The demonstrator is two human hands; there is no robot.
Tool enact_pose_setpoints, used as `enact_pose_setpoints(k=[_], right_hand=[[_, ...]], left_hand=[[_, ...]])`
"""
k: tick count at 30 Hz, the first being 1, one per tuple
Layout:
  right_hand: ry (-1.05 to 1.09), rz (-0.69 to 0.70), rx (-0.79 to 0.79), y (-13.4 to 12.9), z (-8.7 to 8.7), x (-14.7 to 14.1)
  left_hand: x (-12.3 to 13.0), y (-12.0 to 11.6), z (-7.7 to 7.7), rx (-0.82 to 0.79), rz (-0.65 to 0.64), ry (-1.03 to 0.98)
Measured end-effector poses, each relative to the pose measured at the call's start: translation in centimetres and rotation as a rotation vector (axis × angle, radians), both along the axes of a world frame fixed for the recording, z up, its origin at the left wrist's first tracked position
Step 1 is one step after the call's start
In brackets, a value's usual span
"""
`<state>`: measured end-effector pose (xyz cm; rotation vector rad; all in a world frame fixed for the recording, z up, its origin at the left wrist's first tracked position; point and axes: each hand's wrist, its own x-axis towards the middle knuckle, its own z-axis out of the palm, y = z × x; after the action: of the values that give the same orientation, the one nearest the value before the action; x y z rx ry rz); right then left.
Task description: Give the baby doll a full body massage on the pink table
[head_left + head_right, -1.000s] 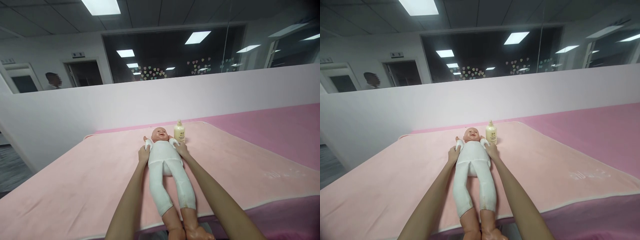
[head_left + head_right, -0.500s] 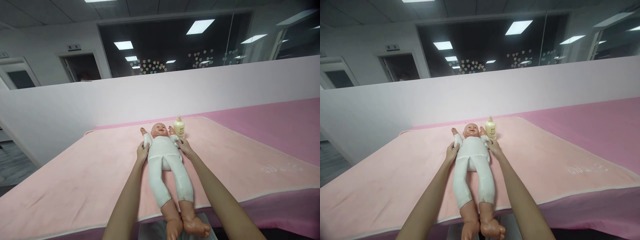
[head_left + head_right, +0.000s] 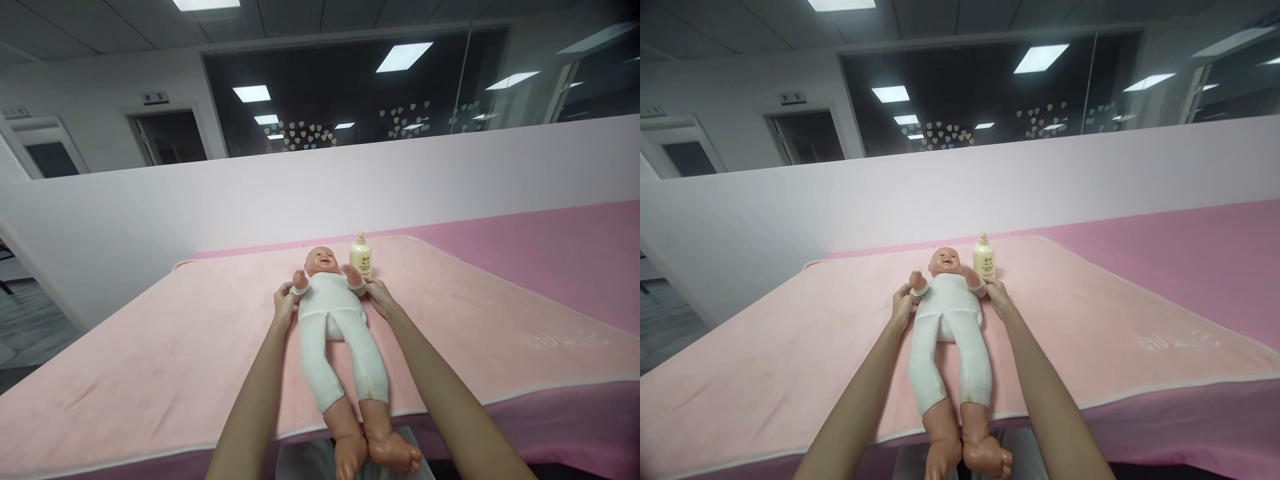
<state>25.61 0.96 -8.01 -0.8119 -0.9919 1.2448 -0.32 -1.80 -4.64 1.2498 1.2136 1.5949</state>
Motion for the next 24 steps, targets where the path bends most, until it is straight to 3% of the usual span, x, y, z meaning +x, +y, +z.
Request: enact_pose_setpoints(k=[4,11,14,24], right_hand=[[-0.083,-0.042,0.002,-0.1,0.2,-0.3],[-0.605,-0.305,0.011,0.2,0.1,-1.6],[-0.708,-0.396,-0.032,0.6,0.4,-2.2],[-0.742,-0.454,-0.046,0.8,0.2,-2.7]], left_hand=[[0.1,0.3,0.0,0.108,-0.028,0.112],[0.1,0.4,-0.1,0.002,0.199,0.629],[0.2,0.9,0.0,-0.032,0.236,0.653],[0.2,0.4,-0.2,-0.01,0.253,0.629]])
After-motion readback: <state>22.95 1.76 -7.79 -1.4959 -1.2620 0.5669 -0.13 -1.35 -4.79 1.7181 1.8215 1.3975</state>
